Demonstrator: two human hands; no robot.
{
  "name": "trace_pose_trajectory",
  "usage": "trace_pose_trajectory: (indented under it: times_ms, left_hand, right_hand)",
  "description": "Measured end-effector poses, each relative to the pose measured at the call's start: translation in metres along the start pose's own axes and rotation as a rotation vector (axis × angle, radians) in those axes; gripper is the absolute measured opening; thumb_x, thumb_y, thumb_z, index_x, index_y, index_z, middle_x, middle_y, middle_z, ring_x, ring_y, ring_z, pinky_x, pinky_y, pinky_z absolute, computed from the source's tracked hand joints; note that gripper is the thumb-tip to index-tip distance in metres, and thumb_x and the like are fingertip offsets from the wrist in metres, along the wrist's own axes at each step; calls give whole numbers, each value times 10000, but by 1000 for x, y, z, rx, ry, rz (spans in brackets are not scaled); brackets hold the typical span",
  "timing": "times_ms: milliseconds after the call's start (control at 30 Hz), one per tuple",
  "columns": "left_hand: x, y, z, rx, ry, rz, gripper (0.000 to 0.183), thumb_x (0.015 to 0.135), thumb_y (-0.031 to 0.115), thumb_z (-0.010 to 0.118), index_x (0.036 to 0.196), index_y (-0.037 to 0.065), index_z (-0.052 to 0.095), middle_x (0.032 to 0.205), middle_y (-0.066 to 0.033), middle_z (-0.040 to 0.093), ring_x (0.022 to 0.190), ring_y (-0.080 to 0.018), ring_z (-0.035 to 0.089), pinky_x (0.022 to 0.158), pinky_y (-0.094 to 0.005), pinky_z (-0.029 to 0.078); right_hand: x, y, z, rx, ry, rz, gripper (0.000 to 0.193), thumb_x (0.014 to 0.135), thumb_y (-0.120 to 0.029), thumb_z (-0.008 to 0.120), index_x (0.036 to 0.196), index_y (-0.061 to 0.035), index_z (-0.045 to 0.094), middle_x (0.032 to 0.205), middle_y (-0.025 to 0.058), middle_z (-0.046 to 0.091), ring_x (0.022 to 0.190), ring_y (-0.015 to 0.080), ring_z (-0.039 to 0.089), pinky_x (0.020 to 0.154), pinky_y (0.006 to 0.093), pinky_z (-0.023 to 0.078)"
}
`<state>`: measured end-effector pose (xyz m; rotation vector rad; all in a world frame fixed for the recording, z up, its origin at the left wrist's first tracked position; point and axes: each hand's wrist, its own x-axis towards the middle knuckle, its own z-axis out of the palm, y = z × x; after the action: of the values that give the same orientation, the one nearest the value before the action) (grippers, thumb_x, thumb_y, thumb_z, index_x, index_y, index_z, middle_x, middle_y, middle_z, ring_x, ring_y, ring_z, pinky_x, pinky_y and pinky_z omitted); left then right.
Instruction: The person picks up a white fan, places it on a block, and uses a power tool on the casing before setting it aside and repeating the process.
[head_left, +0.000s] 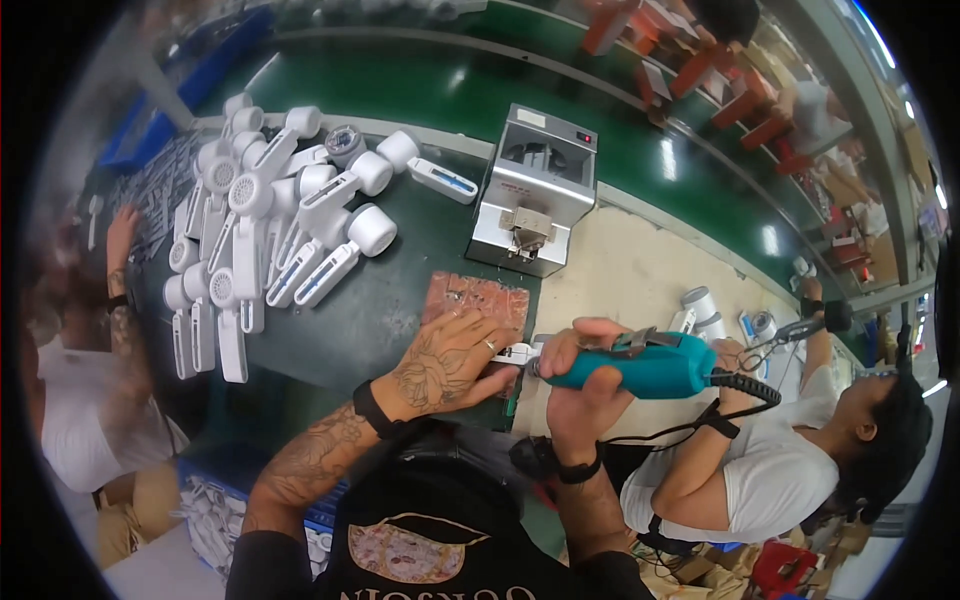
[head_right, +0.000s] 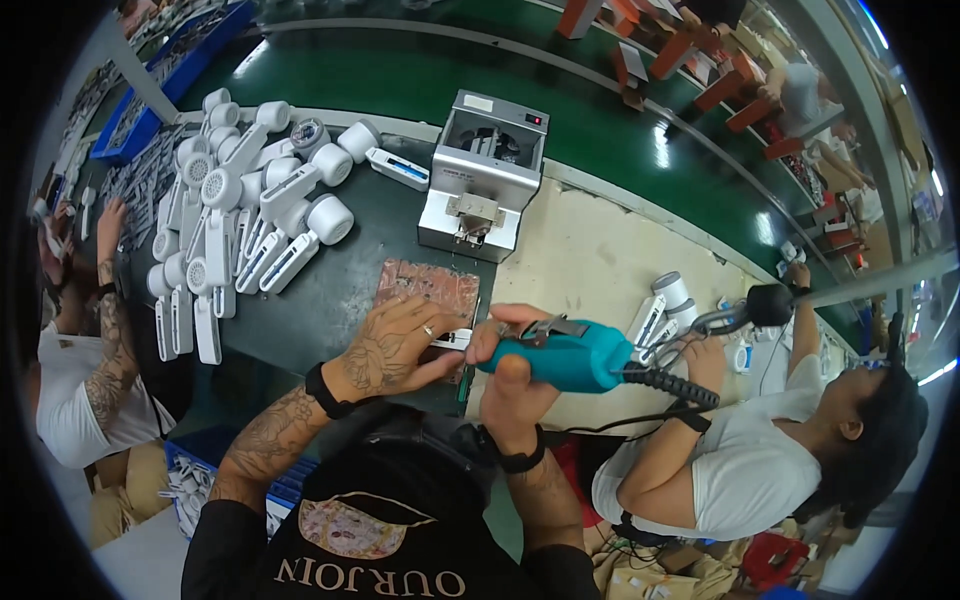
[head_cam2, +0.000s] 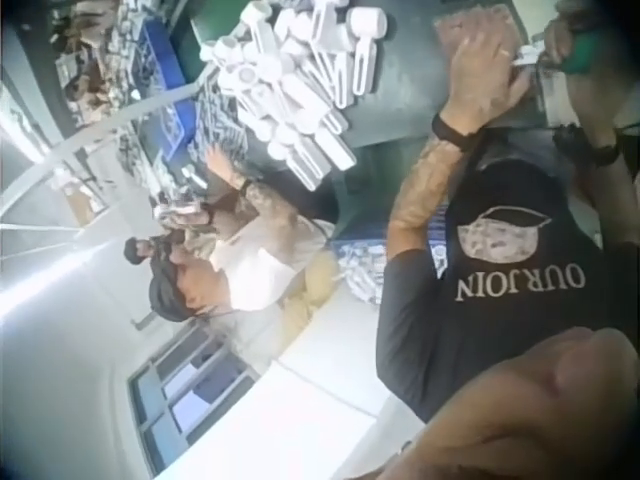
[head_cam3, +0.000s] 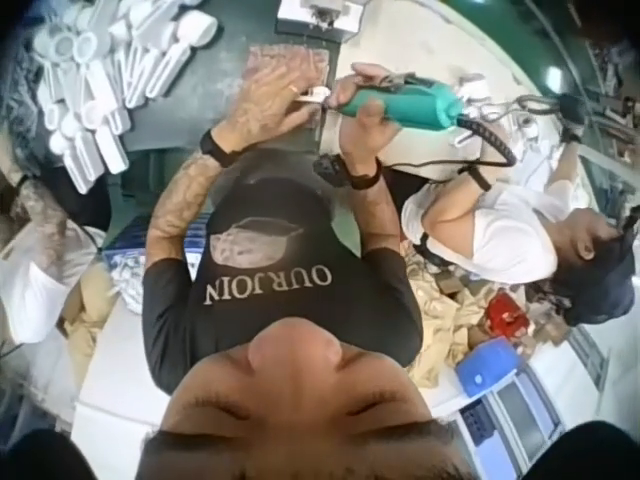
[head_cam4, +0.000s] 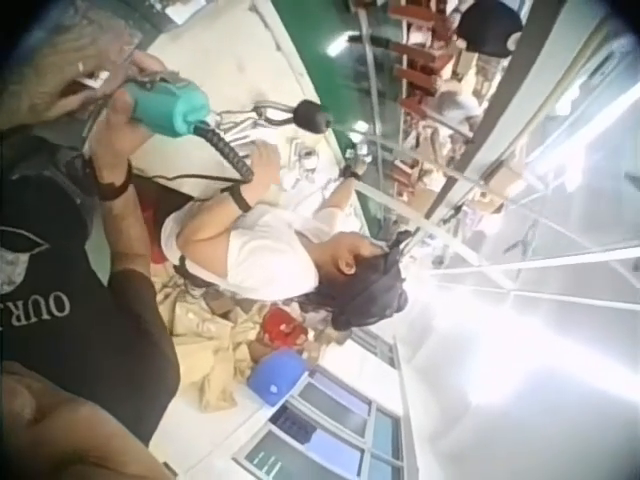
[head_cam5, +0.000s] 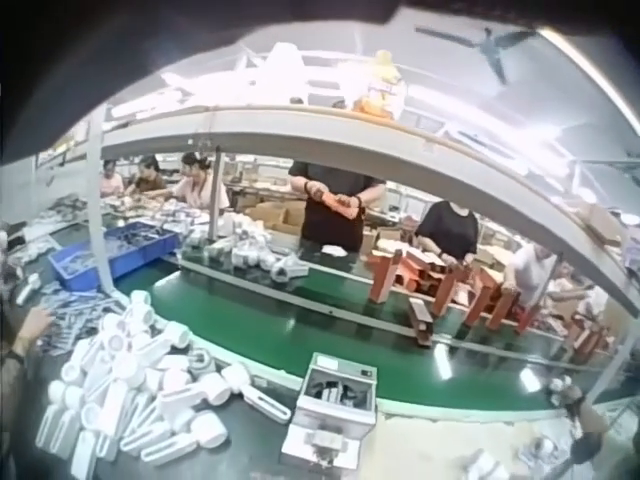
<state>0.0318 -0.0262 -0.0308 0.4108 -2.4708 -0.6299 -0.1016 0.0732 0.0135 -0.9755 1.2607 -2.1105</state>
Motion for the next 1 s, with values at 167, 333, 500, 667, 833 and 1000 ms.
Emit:
trace_pose_trajectory:
  times_ms: [167, 333, 500, 667, 833, 1000]
  left_hand:
    - [-5, -7, 4, -51, -18, 8, 313, 891, 311, 689, 1125, 105, 660, 1054, -31, 657, 1024, -216, 615, 889, -356, 473]
    - [-5, -6, 7, -48, -2, -14, 309, 881, 302, 702, 1111, 98, 661, 1041, -35, 659, 1009, -222, 615, 877, -356, 476]
    - [-5, -4, 6, -72, 39, -22, 303, 874, 298, 709, 1080, 85, 646, 1029, -44, 655, 989, -233, 613, 868, -374, 482]
    - [-4, -5, 7, -86, 35, -21, 270, 874, 299, 710, 997, 75, 622, 969, -67, 629, 954, -262, 607, 852, -394, 483]
    - [-3, -8, 5, -163, 2, -58, 268, 867, 299, 720, 960, 74, 608, 913, -81, 610, 900, -287, 605, 824, -405, 491]
    - [-3, -8, 5, -242, -2, -96, 273, 864, 307, 726, 920, 77, 589, 861, -92, 592, 877, -304, 608, 786, -411, 499]
  right_hand:
    - [13, 7, 15, -25, -12, -38, 738, 882, -672, 630, 1103, 22, 513, 680, 47, 496, 570, 156, 513, 554, 305, 424]
    - [14, 11, 17, -54, -18, -36, 724, 884, -659, 642, 1098, 21, 517, 677, 44, 495, 570, 157, 518, 548, 302, 421]
    - [18, 14, 17, -52, -23, -35, 708, 889, -643, 653, 1084, 24, 520, 664, 39, 490, 552, 154, 509, 536, 298, 419]
    - [18, 17, 17, -61, 5, -55, 699, 892, -634, 659, 1069, 28, 519, 656, 39, 492, 549, 150, 509, 528, 288, 419]
    - [17, 16, 19, -79, -4, -70, 705, 889, -632, 666, 1072, 32, 512, 645, 45, 496, 542, 151, 510, 520, 291, 423]
    - [16, 17, 16, -63, -19, -68, 710, 884, -626, 676, 1080, 35, 506, 640, 48, 500, 535, 155, 512, 511, 294, 423]
